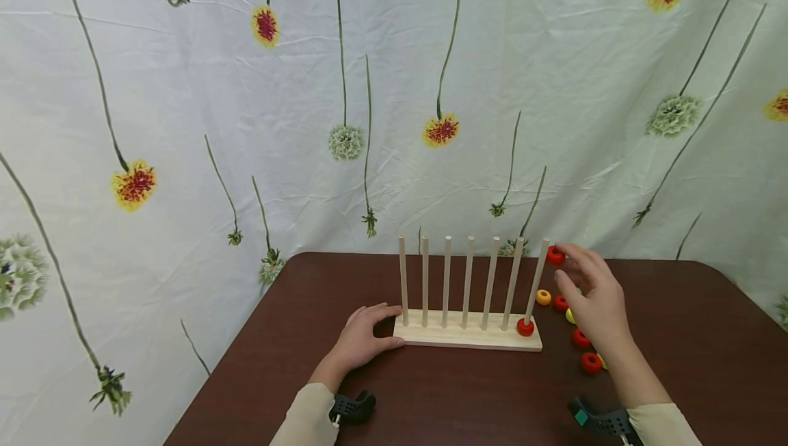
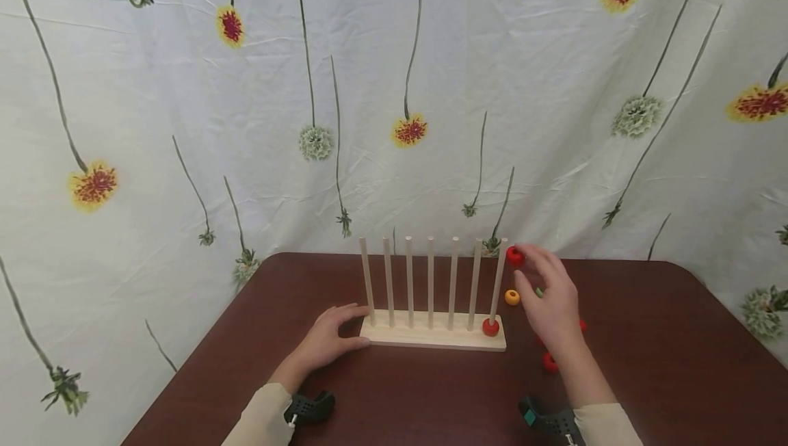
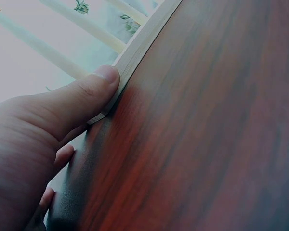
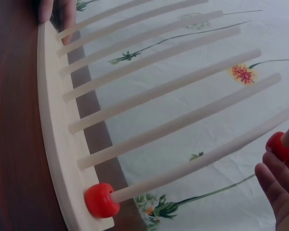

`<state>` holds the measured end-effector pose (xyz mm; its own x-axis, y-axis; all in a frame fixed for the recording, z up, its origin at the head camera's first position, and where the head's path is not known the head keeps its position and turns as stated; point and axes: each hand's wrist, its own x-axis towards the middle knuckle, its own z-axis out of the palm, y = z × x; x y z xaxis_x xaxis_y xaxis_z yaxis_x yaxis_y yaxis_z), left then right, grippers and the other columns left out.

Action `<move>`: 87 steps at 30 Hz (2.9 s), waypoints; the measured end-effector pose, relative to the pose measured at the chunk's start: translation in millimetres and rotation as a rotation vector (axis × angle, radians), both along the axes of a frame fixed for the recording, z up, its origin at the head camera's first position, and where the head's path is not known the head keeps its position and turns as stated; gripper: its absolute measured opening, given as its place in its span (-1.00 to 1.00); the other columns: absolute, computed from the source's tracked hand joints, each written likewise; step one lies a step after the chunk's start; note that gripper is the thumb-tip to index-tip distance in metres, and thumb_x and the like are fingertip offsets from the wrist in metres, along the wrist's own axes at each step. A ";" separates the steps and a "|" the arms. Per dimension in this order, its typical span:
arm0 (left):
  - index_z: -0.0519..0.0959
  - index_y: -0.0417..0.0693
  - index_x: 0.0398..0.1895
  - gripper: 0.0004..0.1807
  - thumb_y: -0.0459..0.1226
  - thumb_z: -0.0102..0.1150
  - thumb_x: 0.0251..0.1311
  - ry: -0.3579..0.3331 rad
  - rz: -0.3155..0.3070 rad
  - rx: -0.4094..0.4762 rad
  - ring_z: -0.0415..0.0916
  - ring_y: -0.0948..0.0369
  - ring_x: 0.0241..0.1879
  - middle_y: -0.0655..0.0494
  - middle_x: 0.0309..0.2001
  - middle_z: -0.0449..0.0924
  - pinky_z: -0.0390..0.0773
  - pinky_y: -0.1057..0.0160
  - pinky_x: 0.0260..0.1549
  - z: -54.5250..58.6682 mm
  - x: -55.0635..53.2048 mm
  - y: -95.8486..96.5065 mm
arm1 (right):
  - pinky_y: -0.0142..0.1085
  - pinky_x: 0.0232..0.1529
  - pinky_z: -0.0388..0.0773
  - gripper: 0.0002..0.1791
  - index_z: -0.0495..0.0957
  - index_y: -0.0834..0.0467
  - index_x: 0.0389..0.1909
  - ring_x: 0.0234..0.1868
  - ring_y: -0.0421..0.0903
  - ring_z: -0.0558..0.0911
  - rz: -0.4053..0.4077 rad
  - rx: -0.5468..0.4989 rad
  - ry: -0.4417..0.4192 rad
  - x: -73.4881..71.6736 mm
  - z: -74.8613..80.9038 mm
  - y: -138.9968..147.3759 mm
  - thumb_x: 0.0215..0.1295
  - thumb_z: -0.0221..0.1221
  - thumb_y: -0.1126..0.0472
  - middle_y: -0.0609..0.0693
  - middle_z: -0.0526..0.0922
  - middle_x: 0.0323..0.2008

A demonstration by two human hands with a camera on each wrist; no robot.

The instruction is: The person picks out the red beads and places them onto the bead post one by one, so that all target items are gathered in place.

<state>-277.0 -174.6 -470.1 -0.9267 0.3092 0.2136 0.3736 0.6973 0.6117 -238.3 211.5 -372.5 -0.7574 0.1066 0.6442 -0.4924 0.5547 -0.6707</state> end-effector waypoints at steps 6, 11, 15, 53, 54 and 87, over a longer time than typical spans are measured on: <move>0.57 0.05 0.27 -0.35 0.00 0.45 0.09 -0.003 0.000 -0.001 0.33 -0.07 0.42 0.01 0.30 0.55 0.07 -0.28 0.46 0.9 0.4 0.4 | -0.81 0.02 0.40 -0.41 0.39 0.19 0.40 0.02 -0.55 0.44 0.043 -0.030 0.007 3.7 8.6 -2.9 0.34 0.12 0.50 0.14 0.39 0.26; 0.57 0.06 0.27 -0.36 -0.01 0.45 0.10 -0.001 -0.002 0.000 0.33 -0.07 0.42 0.02 0.29 0.56 0.08 -0.28 0.45 0.8 0.4 0.5 | -0.79 0.05 0.40 -0.35 0.32 0.23 0.44 0.04 -0.53 0.47 0.101 -0.065 0.001 7.2 14.5 -4.7 0.33 0.10 0.54 0.14 0.30 0.31; 0.57 0.08 0.26 -0.38 -0.01 0.45 0.10 0.005 -0.008 -0.001 0.33 -0.07 0.42 0.03 0.29 0.56 0.08 -0.27 0.46 0.9 0.1 0.5 | -0.78 0.09 0.40 -0.31 0.26 0.24 0.48 0.08 -0.53 0.47 0.157 -0.088 0.013 10.7 18.4 -5.6 0.32 0.09 0.58 0.14 0.25 0.35; 0.57 0.08 0.27 -0.37 0.01 0.44 0.11 0.001 -0.010 -0.003 0.32 -0.06 0.43 0.03 0.30 0.55 0.07 -0.28 0.46 -0.2 -1.9 0.3 | -0.69 0.26 0.32 -0.24 0.14 0.17 0.55 0.34 -0.54 0.33 0.388 -0.072 -0.003 11.8 33.9 -6.8 0.36 0.10 0.54 0.24 0.09 0.47; 0.57 0.08 0.27 -0.37 0.01 0.44 0.11 0.001 -0.010 -0.003 0.32 -0.06 0.43 0.04 0.30 0.55 0.07 -0.28 0.46 -0.3 -1.9 0.4 | -0.69 0.25 0.32 -0.24 0.14 0.16 0.55 0.34 -0.55 0.33 0.387 -0.064 -0.009 11.4 34.0 -6.7 0.37 0.10 0.53 0.25 0.09 0.47; 0.57 0.11 0.27 -0.37 0.02 0.45 0.10 0.002 0.002 -0.009 0.33 -0.05 0.43 0.05 0.29 0.56 0.09 -0.27 0.46 -1.7 -4.1 -0.3 | -0.83 0.05 0.34 -0.38 0.26 0.15 0.49 0.15 -0.45 0.49 0.196 0.113 -0.087 7.4 29.2 -9.4 0.45 0.12 0.36 0.19 0.41 0.34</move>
